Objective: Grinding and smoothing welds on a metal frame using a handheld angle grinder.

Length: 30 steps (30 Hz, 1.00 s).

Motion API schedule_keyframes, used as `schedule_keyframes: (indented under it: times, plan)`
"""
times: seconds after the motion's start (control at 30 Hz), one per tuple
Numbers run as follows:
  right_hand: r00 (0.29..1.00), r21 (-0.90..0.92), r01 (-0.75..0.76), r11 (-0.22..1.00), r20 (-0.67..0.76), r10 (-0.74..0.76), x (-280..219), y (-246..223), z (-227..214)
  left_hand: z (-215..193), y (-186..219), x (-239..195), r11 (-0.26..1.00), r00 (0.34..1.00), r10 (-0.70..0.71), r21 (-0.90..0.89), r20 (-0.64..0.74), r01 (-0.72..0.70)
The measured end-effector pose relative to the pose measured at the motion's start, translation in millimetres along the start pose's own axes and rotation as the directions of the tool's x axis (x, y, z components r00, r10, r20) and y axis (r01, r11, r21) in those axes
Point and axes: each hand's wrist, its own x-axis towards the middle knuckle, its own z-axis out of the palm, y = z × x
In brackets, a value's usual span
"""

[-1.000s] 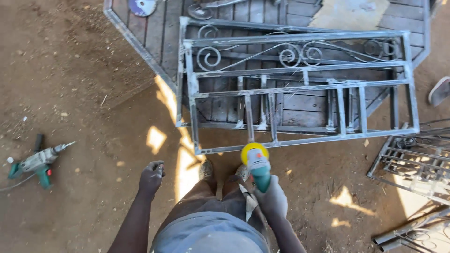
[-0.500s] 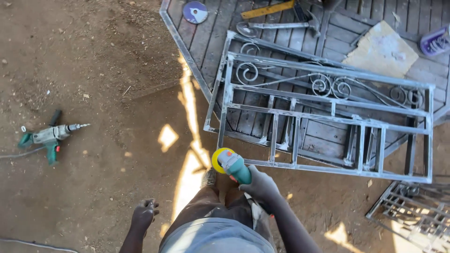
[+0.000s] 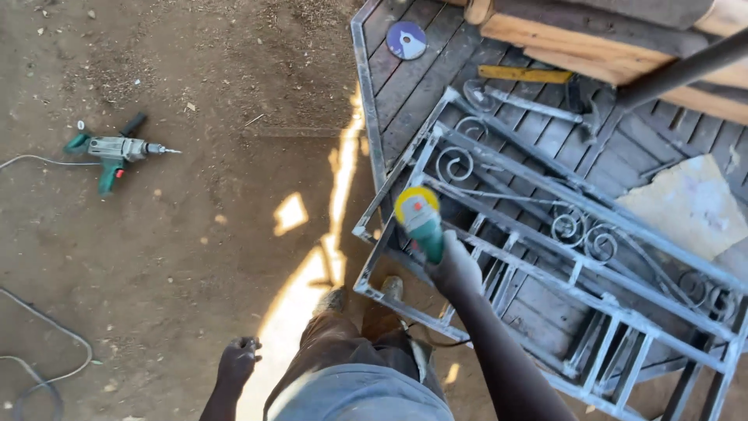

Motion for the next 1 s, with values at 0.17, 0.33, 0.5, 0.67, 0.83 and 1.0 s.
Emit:
schedule_keyframes:
  times: [0.17, 0.33, 0.5, 0.67, 0.83, 1.0]
  plan:
    - [0.919, -0.212, 0.303, 0.929, 0.325, -0.225, -13, 6, -29, 97, 32, -45, 0.999, 1.0, 0.009, -0.051, 0.018, -0.008]
    - [0.885, -0.195, 0.369, 0.909, 0.372, -0.279, 10, 7, -42, 158, 148, -114, 0.959, 0.991, -0.024, 0.282, 0.128, -0.014]
    - [0.958, -0.105, 0.209, 0.972, 0.223, -0.182, 67, -17, -80, 183, 213, -128, 0.922, 0.982, 0.07, 0.364, 0.177, -0.131]
    - [0.991, -0.12, 0.124, 0.985, -0.029, -0.128, 157, -20, -95, 198, 233, -107, 0.805, 0.913, 0.195, 0.473, 0.358, -0.358]
    - [0.993, -0.099, 0.057, 0.993, -0.093, -0.067, 176, -35, -108, 189, 260, -92, 0.752, 0.908, 0.095, 0.568, 0.408, -0.334]
    - [0.994, -0.071, -0.02, 0.997, 0.102, 0.027, 135, -42, -110, 179, 294, -90, 0.711, 0.89, -0.026, 0.634, 0.455, -0.303]
